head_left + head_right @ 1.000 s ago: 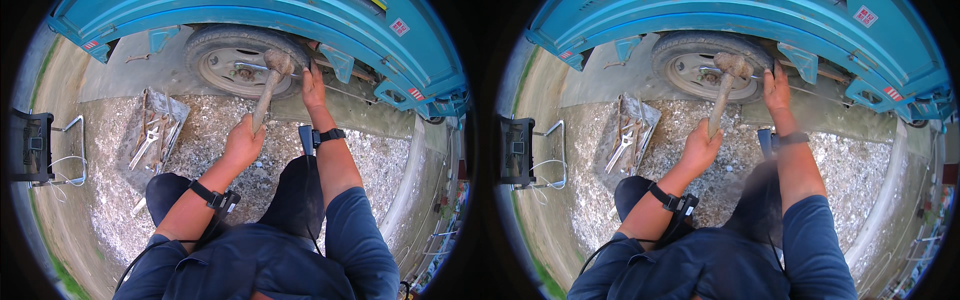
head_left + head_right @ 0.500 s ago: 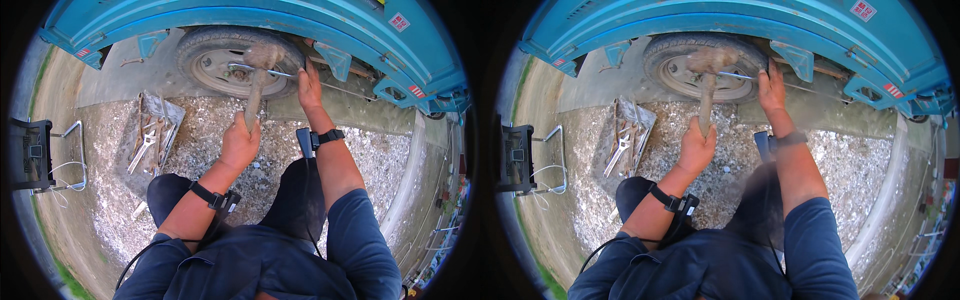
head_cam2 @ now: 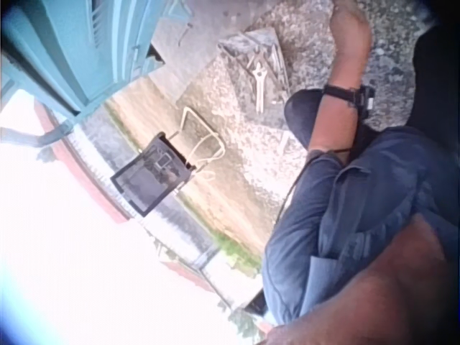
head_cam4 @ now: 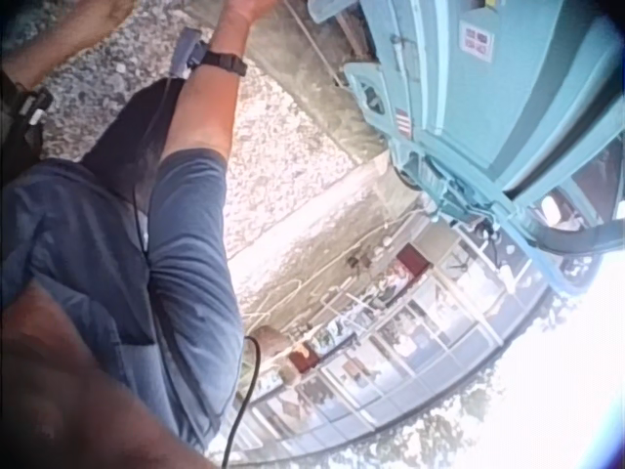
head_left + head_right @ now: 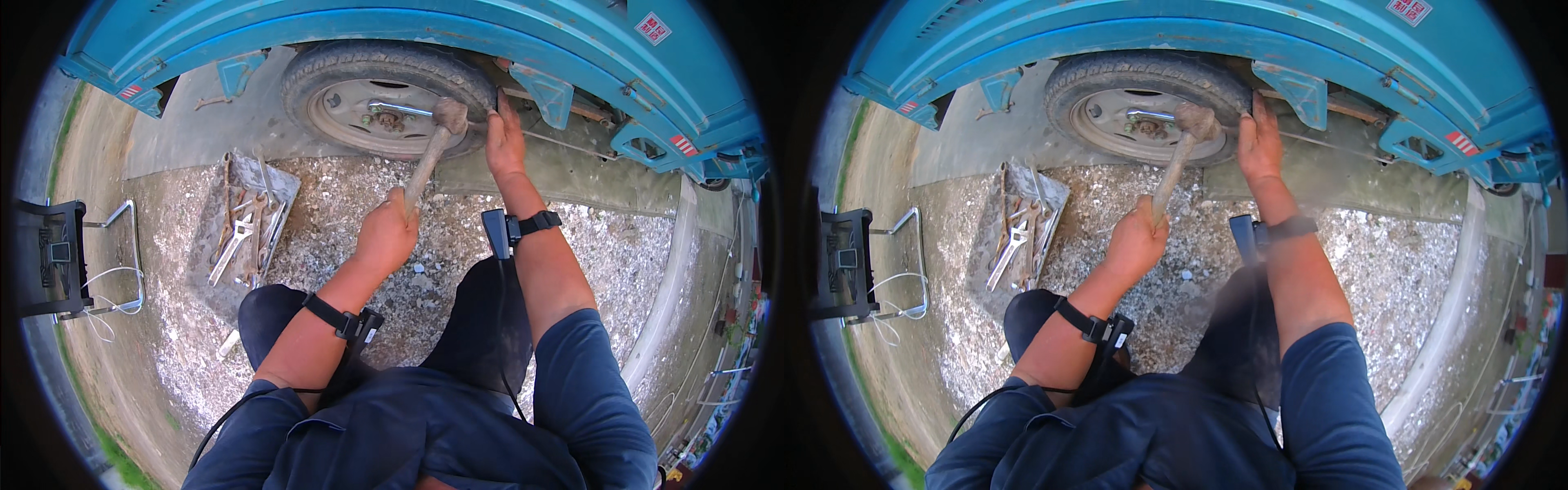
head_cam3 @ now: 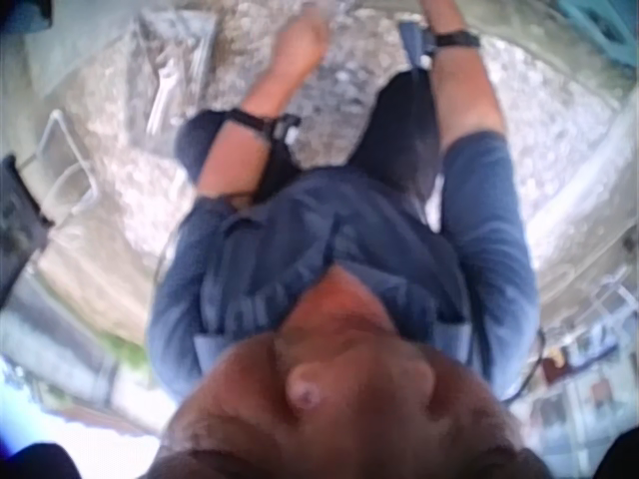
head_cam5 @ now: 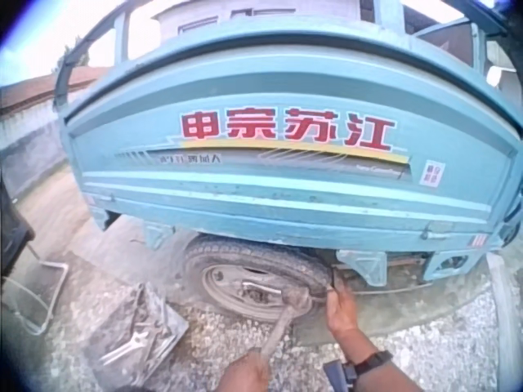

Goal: The person uses a wrench and a hammer to loosen nuts on a wheel of a three-wheeled vehicle and removes rubber trim from the top edge of the vehicle's bed.

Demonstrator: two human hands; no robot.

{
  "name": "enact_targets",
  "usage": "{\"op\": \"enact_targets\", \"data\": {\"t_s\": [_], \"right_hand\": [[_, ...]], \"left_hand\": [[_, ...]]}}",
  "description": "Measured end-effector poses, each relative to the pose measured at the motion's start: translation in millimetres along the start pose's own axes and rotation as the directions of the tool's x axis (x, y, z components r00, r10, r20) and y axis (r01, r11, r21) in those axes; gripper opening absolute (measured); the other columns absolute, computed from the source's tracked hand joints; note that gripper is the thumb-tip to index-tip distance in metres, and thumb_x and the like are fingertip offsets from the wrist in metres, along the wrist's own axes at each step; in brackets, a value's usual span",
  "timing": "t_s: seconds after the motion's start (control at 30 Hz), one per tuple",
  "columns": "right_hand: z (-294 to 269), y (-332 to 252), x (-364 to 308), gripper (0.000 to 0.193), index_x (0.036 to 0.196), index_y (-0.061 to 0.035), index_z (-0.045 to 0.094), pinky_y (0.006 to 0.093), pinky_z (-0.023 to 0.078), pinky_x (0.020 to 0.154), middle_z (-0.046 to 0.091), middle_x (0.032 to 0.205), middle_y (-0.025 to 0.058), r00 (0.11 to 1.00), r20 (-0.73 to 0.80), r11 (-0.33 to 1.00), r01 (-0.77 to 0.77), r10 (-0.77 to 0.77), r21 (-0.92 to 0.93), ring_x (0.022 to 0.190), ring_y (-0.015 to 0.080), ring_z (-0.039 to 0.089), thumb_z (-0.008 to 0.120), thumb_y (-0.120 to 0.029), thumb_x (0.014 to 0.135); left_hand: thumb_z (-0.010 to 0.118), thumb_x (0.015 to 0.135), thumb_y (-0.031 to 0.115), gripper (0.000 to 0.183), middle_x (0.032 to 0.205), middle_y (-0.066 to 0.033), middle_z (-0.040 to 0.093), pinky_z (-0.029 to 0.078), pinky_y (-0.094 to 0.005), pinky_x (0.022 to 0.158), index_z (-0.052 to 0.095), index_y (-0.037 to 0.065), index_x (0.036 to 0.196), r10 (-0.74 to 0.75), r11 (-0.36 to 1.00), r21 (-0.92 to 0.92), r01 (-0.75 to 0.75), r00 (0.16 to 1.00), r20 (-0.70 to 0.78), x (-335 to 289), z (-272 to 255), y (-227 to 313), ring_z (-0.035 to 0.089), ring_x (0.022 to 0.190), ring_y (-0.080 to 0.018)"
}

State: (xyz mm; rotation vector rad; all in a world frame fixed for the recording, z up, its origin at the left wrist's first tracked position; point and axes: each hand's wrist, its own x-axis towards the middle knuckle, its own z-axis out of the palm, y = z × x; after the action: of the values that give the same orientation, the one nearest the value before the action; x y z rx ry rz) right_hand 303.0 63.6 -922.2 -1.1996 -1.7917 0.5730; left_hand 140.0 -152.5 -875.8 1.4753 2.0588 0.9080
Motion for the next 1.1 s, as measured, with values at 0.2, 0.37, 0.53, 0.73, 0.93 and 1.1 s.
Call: {"op": "enact_targets", "data": {"t_s": [0.2, 0.37, 0.53, 0.73, 0.93, 1.1], "right_hand": [[1.5, 1.7, -4.8, 0.053, 0.145, -0.0094, 0.043, 0.0384, 0.033, 0.111, 0.045, 0.143, 0.0228, 1.0, -0.027, 0.999, -0.014, 0.015, 0.051, 0.133, 0.0381, 0.042, 0.043, -0.026, 0.094], [0.9, 1.5, -7.0, 0.053, 0.145, -0.0104, 0.044, 0.0386, 0.033, 0.111, 0.044, 0.143, 0.0218, 1.0, -0.016, 0.999, -0.002, 0.002, 0.046, 0.133, 0.0377, 0.042, 0.043, -0.025, 0.093], [5.0, 4.1, -0.3, 0.053, 0.144, -0.0105, 0.045, 0.0386, 0.033, 0.111, 0.045, 0.143, 0.0218, 0.998, -0.058, 0.997, -0.02, 0.024, 0.068, 0.132, 0.0379, 0.043, 0.042, -0.024, 0.093], [4.6, 6.8, -6.2, 0.053, 0.144, -0.0099, 0.045, 0.039, 0.033, 0.111, 0.045, 0.142, 0.0227, 0.998, -0.048, 0.997, -0.024, 0.027, 0.068, 0.132, 0.0384, 0.043, 0.043, -0.021, 0.092], [11.3, 9.0, -5.0, 0.053, 0.144, -0.0095, 0.045, 0.0398, 0.033, 0.111, 0.045, 0.142, 0.0235, 0.998, -0.061, 0.994, 0.04, -0.034, 0.1, 0.132, 0.0391, 0.042, 0.041, -0.02, 0.092], [7.6, 14.2, -8.8, 0.053, 0.143, -0.0092, 0.046, 0.0399, 0.033, 0.111, 0.045, 0.142, 0.0238, 0.995, -0.097, 0.997, 0.036, -0.03, 0.064, 0.132, 0.0392, 0.042, 0.039, -0.019, 0.091]], "left_hand": [[0.059, 0.092, 0.019, 0.025, 0.072, -0.0246, 0.062, 0.049, -0.0508, 0.059, 0.047, 0.001, 0.105, 0.086, 0.987, -0.124, -0.098, 0.992, -0.095, -0.6, -30.2, 29.4, 0.062, 0.067, -0.0454], [0.06, 0.092, 0.019, 0.024, 0.073, -0.0236, 0.062, 0.049, -0.0488, 0.059, 0.048, 0.001, 0.102, 0.118, 0.992, -0.028, -0.124, 0.982, -0.15, 6.5, -17.3, 31.4, 0.062, 0.067, -0.0436], [0.062, 0.092, 0.021, 0.025, 0.073, -0.0207, 0.062, 0.048, -0.0478, 0.059, 0.048, 0.002, 0.101, 0.038, 0.99, 0.13, -0.047, 0.997, 0.069, -3.5, -17.8, -10.2, 0.062, 0.067, -0.043], [0.06, 0.093, 0.019, 0.022, 0.071, -0.023, 0.062, 0.048, -0.0517, 0.06, 0.048, 0.003, 0.102, 0.151, 0.976, -0.114, -0.184, 0.956, -0.252, 7.1, -39.8, 52.2, 0.062, 0.068, -0.0451], [0.061, 0.091, 0.019, 0.026, 0.073, -0.0257, 0.062, 0.05, -0.0512, 0.059, 0.048, 0.0, 0.103, 0.032, 0.99, 0.134, -0.05, 0.99, 0.135, 4.5, 5.8, -19.2, 0.062, 0.066, -0.0467], [0.061, 0.092, 0.021, 0.026, 0.073, -0.0245, 0.062, 0.048, -0.0513, 0.06, 0.048, 0.002, 0.102, 0.057, 0.997, -0.043, -0.058, 0.998, -0.018, -3.3, -27.8, 29.4, 0.061, 0.069, -0.0461]]}}
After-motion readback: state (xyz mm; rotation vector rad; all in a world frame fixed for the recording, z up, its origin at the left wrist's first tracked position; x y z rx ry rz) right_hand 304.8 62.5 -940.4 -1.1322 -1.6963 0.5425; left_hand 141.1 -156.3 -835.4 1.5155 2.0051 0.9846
